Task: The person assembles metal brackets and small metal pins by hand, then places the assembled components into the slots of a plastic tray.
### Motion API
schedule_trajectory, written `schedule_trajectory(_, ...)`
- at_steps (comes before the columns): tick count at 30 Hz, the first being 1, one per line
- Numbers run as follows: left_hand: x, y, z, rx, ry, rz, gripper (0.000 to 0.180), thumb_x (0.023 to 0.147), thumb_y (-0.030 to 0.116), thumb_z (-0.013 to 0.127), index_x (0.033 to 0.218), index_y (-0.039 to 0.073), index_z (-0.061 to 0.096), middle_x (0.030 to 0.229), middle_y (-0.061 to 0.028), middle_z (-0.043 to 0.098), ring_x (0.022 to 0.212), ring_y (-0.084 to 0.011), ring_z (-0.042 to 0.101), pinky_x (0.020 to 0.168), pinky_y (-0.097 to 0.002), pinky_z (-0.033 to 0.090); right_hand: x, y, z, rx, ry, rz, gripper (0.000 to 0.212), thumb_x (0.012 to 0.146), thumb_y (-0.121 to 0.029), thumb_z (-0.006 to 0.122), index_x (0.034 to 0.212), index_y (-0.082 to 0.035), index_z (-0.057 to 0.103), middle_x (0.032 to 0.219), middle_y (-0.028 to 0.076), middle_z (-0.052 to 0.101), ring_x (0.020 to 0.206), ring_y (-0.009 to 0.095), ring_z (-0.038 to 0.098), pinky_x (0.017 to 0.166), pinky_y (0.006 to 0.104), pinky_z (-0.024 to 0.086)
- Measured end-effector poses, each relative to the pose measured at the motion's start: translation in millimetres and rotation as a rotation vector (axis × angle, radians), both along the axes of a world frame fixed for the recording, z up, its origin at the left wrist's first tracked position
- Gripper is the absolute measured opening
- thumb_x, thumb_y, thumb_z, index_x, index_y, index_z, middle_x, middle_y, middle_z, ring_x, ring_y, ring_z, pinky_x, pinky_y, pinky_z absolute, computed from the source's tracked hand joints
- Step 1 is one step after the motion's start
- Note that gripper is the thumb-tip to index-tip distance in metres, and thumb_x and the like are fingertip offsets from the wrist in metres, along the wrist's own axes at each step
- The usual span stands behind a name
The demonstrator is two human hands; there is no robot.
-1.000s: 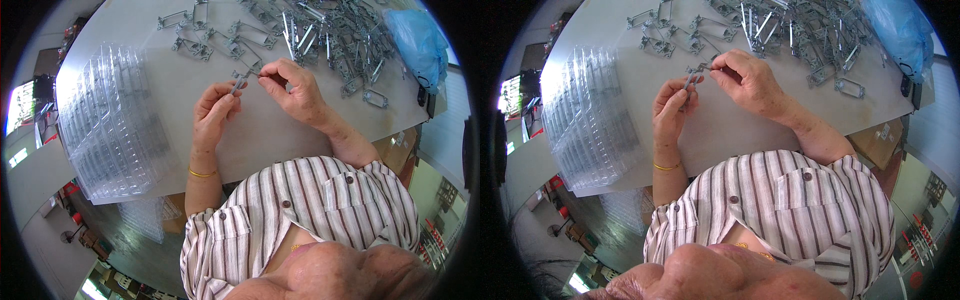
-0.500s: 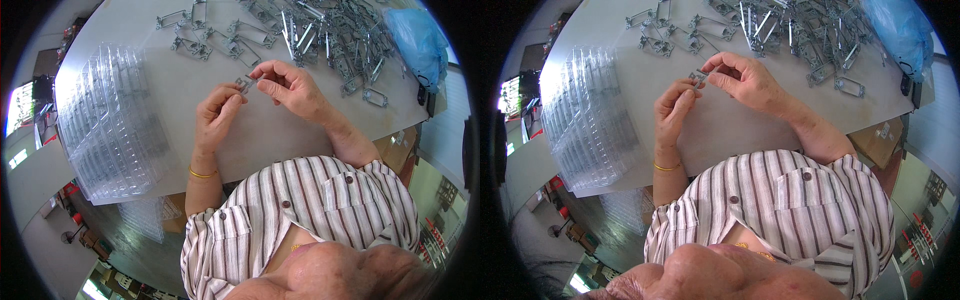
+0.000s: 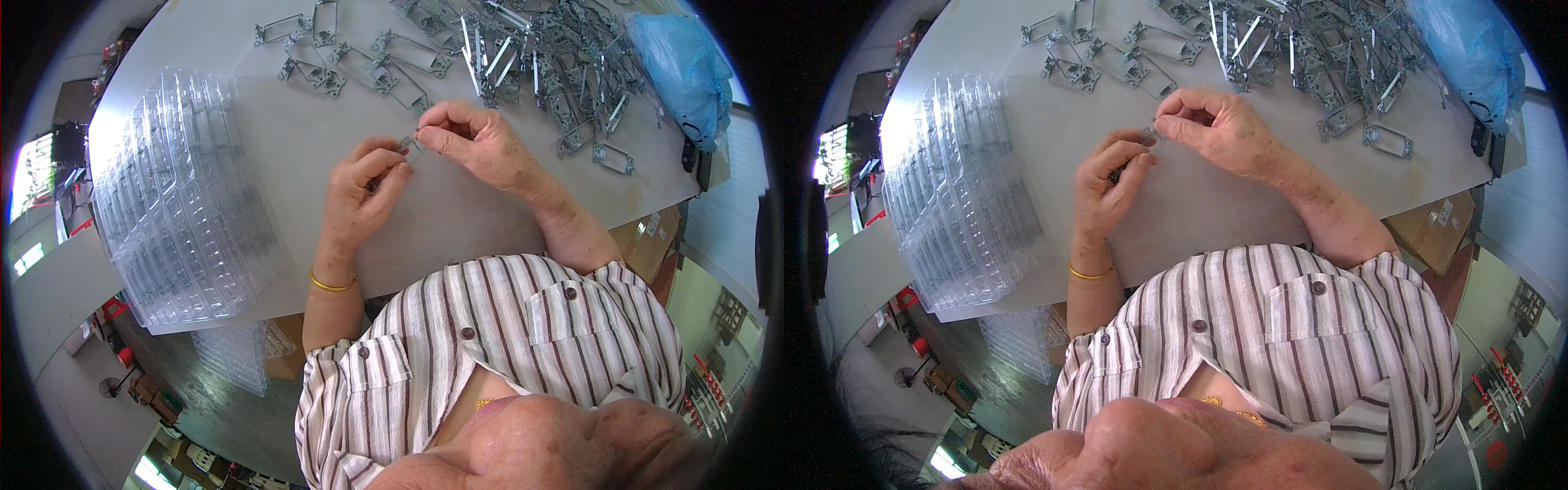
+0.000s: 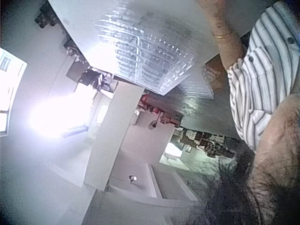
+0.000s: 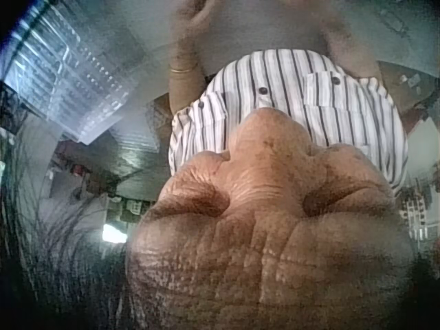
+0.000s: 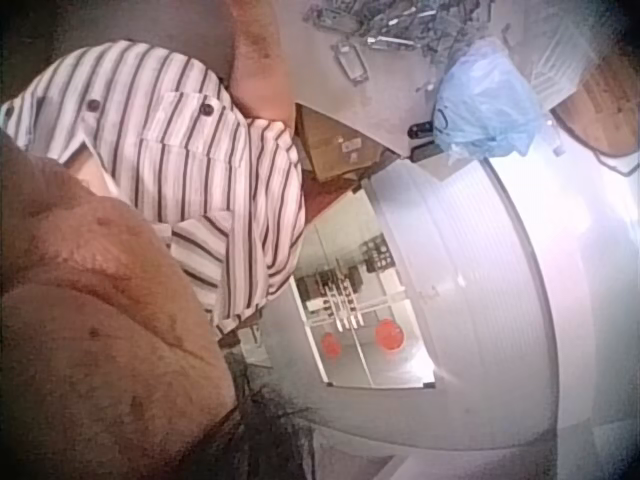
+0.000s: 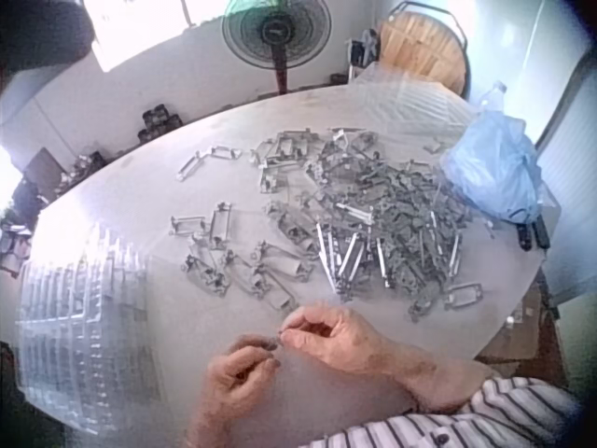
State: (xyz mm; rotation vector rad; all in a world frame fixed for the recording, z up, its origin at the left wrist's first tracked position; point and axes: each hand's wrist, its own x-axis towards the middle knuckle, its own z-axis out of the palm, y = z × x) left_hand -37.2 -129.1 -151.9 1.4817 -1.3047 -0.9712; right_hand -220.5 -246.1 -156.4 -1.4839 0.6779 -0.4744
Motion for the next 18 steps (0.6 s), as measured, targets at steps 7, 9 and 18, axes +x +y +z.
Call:
schedule_trajectory(7,-1,3,-6,0.13,0.434,0.07,0.014,0.093,0.009,0.059,0.092,-0.003,0.067,0.097,-0.0104,0.069,0.063,-0.0076,0.05,0.057,-0.0212,0.039,-1,-3,11,0.098,-0.121,-0.214,0.017,0.1,-0.025,0.062,0.107,-0.01,0.066,0.077,-0.004,0.061,0.065,0.001,0.054,0.053,0.0181,0.043)
schedule_trajectory(9,5,4,-5,0.144,0.555,0.108,0.02,0.095,0.014,0.056,0.093,-0.004,0.064,0.099,-0.0157,0.068,0.062,-0.0071,0.048,0.055,-0.0204,0.037,-1,-3,14,0.154,-0.116,-0.168,0.017,0.1,-0.026,0.061,0.106,-0.011,0.064,0.07,-0.004,0.059,0.058,0.001,0.051,0.047,0.0166,0.04)
schedule_trajectory(18,11,0,-12,0.084,0.757,0.157,0.025,0.098,0.021,0.052,0.091,-0.002,0.06,0.102,-0.0287,0.065,0.056,-0.01,0.047,0.047,-0.0196,0.031,3,5,12,0.071,-0.004,-0.051,0.013,0.099,-0.016,0.062,0.108,-0.007,0.064,0.072,-0.004,0.058,0.065,0.003,0.052,0.055,0.0198,0.043)
